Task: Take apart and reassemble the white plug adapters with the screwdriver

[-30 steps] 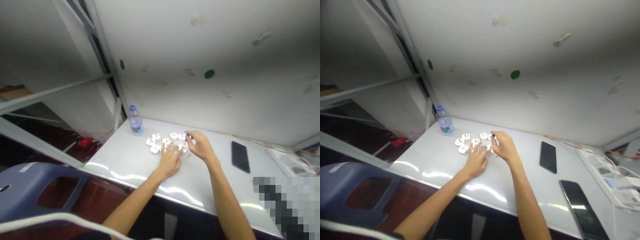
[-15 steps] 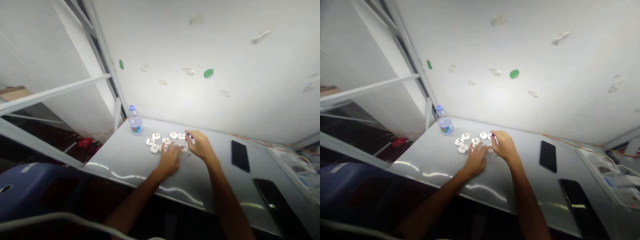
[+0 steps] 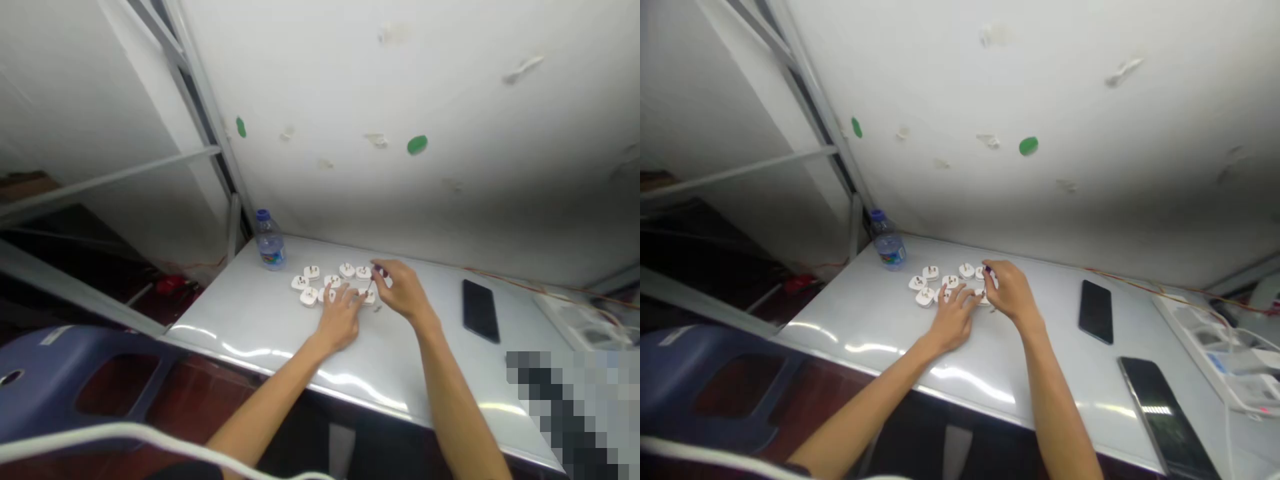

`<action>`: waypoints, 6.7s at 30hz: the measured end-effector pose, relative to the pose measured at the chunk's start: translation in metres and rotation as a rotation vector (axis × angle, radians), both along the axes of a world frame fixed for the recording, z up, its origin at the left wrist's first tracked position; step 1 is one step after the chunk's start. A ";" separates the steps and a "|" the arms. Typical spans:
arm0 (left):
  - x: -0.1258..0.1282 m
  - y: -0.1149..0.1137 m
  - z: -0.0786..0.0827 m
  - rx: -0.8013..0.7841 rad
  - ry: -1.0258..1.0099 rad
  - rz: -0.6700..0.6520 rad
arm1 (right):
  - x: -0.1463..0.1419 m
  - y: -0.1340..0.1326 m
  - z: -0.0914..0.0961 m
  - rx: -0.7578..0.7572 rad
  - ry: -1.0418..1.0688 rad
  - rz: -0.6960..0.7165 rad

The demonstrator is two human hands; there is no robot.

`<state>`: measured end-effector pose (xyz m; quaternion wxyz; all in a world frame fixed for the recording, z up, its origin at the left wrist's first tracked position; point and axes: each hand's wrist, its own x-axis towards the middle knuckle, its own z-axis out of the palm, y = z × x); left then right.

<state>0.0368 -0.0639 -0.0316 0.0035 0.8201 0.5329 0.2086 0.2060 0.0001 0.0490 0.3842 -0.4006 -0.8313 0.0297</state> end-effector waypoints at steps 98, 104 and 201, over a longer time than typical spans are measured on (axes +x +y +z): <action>0.004 -0.001 0.004 -0.019 0.007 0.027 | 0.010 -0.001 -0.001 -0.070 0.062 -0.024; 0.004 -0.001 0.003 -0.013 -0.007 0.033 | 0.009 0.000 -0.003 -0.080 0.050 -0.024; 0.004 -0.002 0.005 -0.006 0.024 0.024 | 0.008 -0.001 -0.007 -0.209 0.080 0.008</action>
